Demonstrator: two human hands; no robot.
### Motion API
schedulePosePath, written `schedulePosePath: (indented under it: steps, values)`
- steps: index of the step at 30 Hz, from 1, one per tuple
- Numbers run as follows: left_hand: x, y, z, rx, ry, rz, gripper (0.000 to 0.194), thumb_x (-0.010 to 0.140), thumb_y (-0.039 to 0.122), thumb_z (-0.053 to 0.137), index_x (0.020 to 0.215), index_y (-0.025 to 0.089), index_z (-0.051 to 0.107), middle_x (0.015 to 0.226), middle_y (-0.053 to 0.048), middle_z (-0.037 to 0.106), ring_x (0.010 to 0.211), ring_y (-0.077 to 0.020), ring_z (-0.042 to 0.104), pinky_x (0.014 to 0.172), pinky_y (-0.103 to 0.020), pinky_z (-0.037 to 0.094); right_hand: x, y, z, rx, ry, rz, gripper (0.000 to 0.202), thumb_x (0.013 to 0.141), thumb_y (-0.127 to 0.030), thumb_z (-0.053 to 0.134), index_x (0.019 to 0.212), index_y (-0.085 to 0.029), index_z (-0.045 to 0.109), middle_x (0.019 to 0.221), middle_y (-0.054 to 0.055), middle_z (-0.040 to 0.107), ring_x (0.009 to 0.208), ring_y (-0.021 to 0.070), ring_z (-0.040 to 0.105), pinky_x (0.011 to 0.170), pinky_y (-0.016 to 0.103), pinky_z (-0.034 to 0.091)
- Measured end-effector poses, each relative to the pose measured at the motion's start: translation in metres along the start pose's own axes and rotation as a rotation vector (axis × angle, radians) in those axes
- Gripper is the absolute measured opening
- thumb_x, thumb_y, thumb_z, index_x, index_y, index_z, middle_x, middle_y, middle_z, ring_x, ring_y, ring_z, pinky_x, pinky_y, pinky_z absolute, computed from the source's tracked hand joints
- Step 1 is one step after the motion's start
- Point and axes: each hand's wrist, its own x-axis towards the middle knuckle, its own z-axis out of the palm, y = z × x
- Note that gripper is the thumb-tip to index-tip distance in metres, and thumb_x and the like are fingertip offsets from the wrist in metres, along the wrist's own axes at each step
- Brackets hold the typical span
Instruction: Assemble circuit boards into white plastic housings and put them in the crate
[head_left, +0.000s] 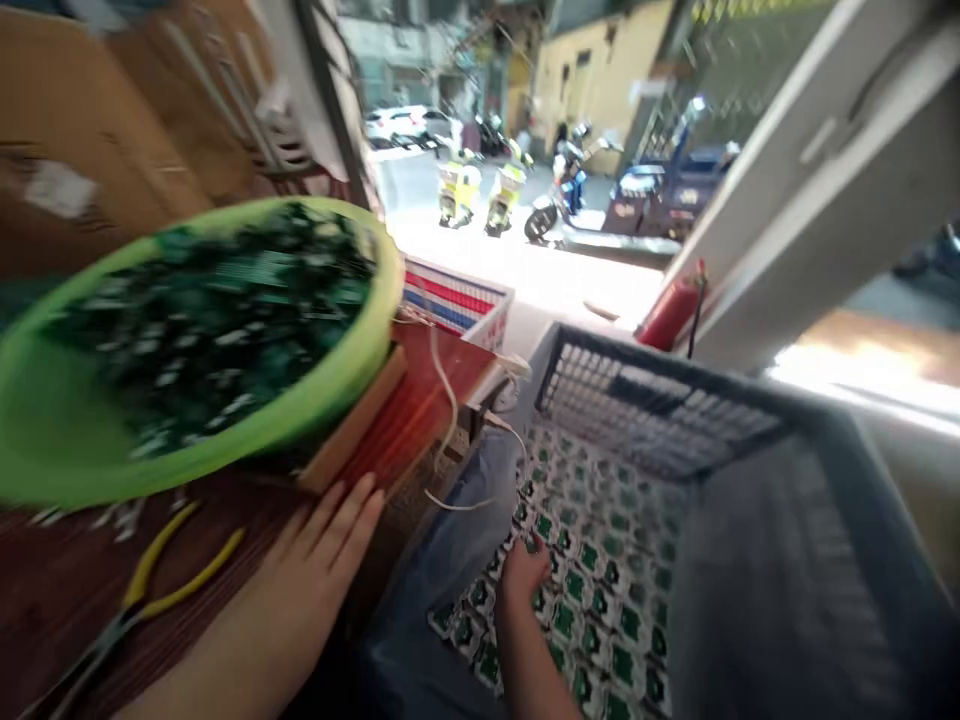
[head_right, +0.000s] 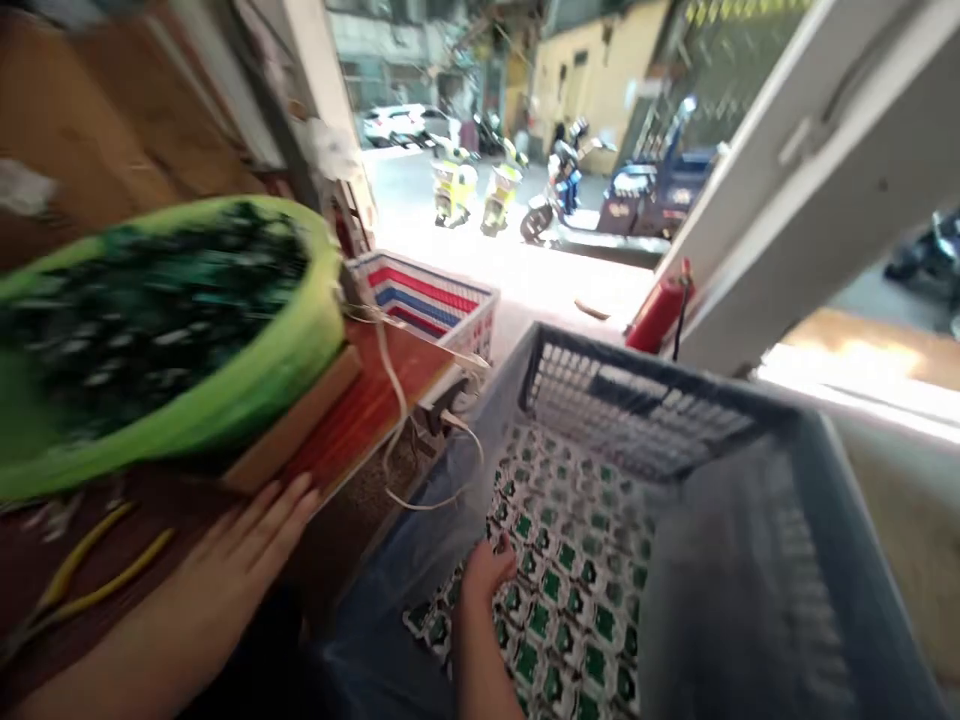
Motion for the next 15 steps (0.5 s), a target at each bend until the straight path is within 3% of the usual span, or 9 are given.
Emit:
schedulePosePath:
  steps: [1, 4, 7, 9, 11, 13, 15]
  values:
    - [0.007, 0.007, -0.006, -0.062, -0.134, -0.016, 0.073, 0.082, -0.008, 0.025, 0.152, 0.014, 0.029, 0.158, -0.016, 0.029, 0.146, -0.0365, 0.027, 0.107, -0.059, 0.038, -0.002, -0.014, -0.014, 0.055, 0.089, -0.024, 0.03, 0.096, -0.038, 0.055, 0.118, -0.019, 0.059, 0.118, 0.009, 0.06, 0.097, 0.0171, 0.061, 0.082, 0.036, 0.057]
    - [0.019, 0.017, -0.027, -0.172, -0.162, -0.081, 0.074, 0.08, -0.008, 0.028, 0.151, 0.012, 0.031, 0.159, -0.015, 0.026, 0.146, -0.0314, 0.027, 0.113, -0.054, 0.035, -0.018, -0.064, -0.067, 0.259, 0.291, -0.191, 0.037, 0.099, -0.038, 0.047, 0.131, -0.019, 0.047, 0.116, 0.01, 0.058, 0.092, 0.0178, 0.062, 0.075, 0.035, 0.058]
    - [-0.005, 0.017, -0.049, -0.305, -0.197, -0.068, 0.077, 0.074, -0.001, 0.046, 0.149, 0.008, 0.035, 0.157, -0.017, 0.028, 0.145, -0.0312, 0.031, 0.115, -0.048, 0.035, -0.049, -0.12, -0.127, 0.43, 0.362, -0.472, 0.045, 0.101, -0.038, 0.03, 0.142, -0.021, 0.024, 0.128, 0.019, 0.046, 0.113, 0.0264, 0.057, 0.087, 0.044, 0.056]
    - [-0.042, 0.013, -0.065, -0.395, -0.212, -0.032, 0.077, 0.073, 0.002, 0.05, 0.148, 0.008, 0.036, 0.156, -0.015, 0.03, 0.143, -0.0293, 0.035, 0.115, -0.043, 0.037, -0.071, -0.162, -0.162, 0.47, 0.324, -0.684, 0.041, 0.099, -0.038, 0.034, 0.136, -0.02, 0.032, 0.137, 0.021, 0.039, 0.131, 0.0296, 0.043, 0.101, 0.049, 0.047]
    - [-0.091, 0.003, -0.081, -0.463, -0.221, -0.013, 0.073, 0.076, 0.007, 0.053, 0.147, 0.012, 0.039, 0.154, -0.011, 0.036, 0.139, -0.0268, 0.042, 0.113, -0.039, 0.04, -0.086, -0.21, -0.188, 0.444, 0.209, -0.899, 0.034, 0.097, -0.041, 0.038, 0.122, -0.019, 0.044, 0.129, 0.019, 0.048, 0.127, 0.0285, 0.047, 0.104, 0.05, 0.044]
    - [-0.143, -0.015, -0.098, -0.515, -0.218, -0.031, 0.062, 0.08, 0.011, 0.055, 0.142, 0.018, 0.049, 0.148, -0.006, 0.049, 0.132, -0.0238, 0.052, 0.109, -0.035, 0.044, -0.087, -0.262, -0.201, 0.326, 0.004, -1.075, 0.029, 0.092, -0.044, 0.045, 0.106, -0.02, 0.056, 0.113, 0.013, 0.061, 0.114, 0.026, 0.058, 0.101, 0.045, 0.046]
    - [-0.191, -0.041, -0.113, -0.577, -0.142, -0.13, 0.046, 0.085, 0.013, 0.051, 0.129, 0.025, 0.062, 0.131, -0.001, 0.067, 0.115, -0.0185, 0.066, 0.101, -0.028, 0.05, -0.079, -0.316, -0.202, 0.158, -0.175, -1.147, 0.024, 0.089, -0.039, 0.051, 0.1, -0.021, 0.062, 0.103, 0.011, 0.066, 0.101, 0.0254, 0.063, 0.091, 0.042, 0.05]
